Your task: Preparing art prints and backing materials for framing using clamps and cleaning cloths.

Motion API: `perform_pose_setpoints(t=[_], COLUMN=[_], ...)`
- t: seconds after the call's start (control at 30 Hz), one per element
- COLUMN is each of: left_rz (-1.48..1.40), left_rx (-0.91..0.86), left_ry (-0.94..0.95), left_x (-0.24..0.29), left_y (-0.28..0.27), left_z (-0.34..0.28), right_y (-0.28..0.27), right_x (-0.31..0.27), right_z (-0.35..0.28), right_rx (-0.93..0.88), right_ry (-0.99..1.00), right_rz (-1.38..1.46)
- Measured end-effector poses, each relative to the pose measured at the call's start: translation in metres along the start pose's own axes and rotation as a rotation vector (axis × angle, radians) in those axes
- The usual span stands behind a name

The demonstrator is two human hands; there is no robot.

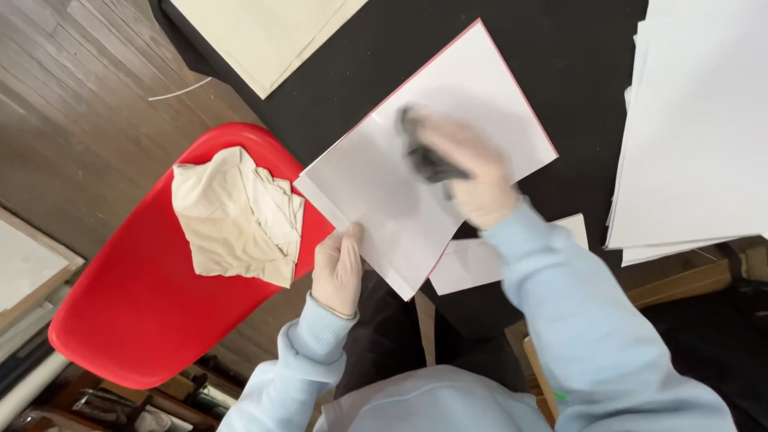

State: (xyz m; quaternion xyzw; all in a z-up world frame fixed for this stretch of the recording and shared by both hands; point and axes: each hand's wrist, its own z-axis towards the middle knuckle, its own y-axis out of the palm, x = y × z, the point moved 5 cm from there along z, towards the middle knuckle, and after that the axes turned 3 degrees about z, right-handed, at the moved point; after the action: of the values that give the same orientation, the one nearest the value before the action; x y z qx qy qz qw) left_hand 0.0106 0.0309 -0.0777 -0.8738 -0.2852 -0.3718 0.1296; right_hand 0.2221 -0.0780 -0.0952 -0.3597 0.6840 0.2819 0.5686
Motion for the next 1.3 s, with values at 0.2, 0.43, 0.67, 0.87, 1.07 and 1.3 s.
perform_pose_setpoints(t=[0.2, 0.43, 0.67, 0.87, 1.07, 1.3], left_rz=[0.194, 0.047, -0.108, 0.052, -0.055, -0.114], left_rx=[0.085, 0.041, 0.060, 0.266, 0.487, 0.628], left_ry=[-0.084, -0.064, -0.206, 0.067, -0.111, -0.093], left_x=[-0.013, -0.011, -0.008, 0.007, -0.040, -0.075], left_y=[-0.005, 0.001, 0.012, 0.006, 0.007, 0.010], left_z=[-0.004, -0.010, -0.008, -0.005, 0.005, 0.020], right_y=[-0.048, -0.013, 0.013, -0.017, -0.027, -0.032], right_x=[0.029, 0.039, 0.039, 0.052, 0.054, 0.053], right_z=[-0.025, -0.045, -0.058, -0.061, -0.057, -0.054], right_rx=[0.304, 0.126, 0.056, 0.079, 0.115, 0.159], right_ry=[0.051, -0.058, -0.072, 0.354, 0.313, 0.338], right_rz=[-0.350, -0.685, -0.477, 0.050, -0.110, -0.130])
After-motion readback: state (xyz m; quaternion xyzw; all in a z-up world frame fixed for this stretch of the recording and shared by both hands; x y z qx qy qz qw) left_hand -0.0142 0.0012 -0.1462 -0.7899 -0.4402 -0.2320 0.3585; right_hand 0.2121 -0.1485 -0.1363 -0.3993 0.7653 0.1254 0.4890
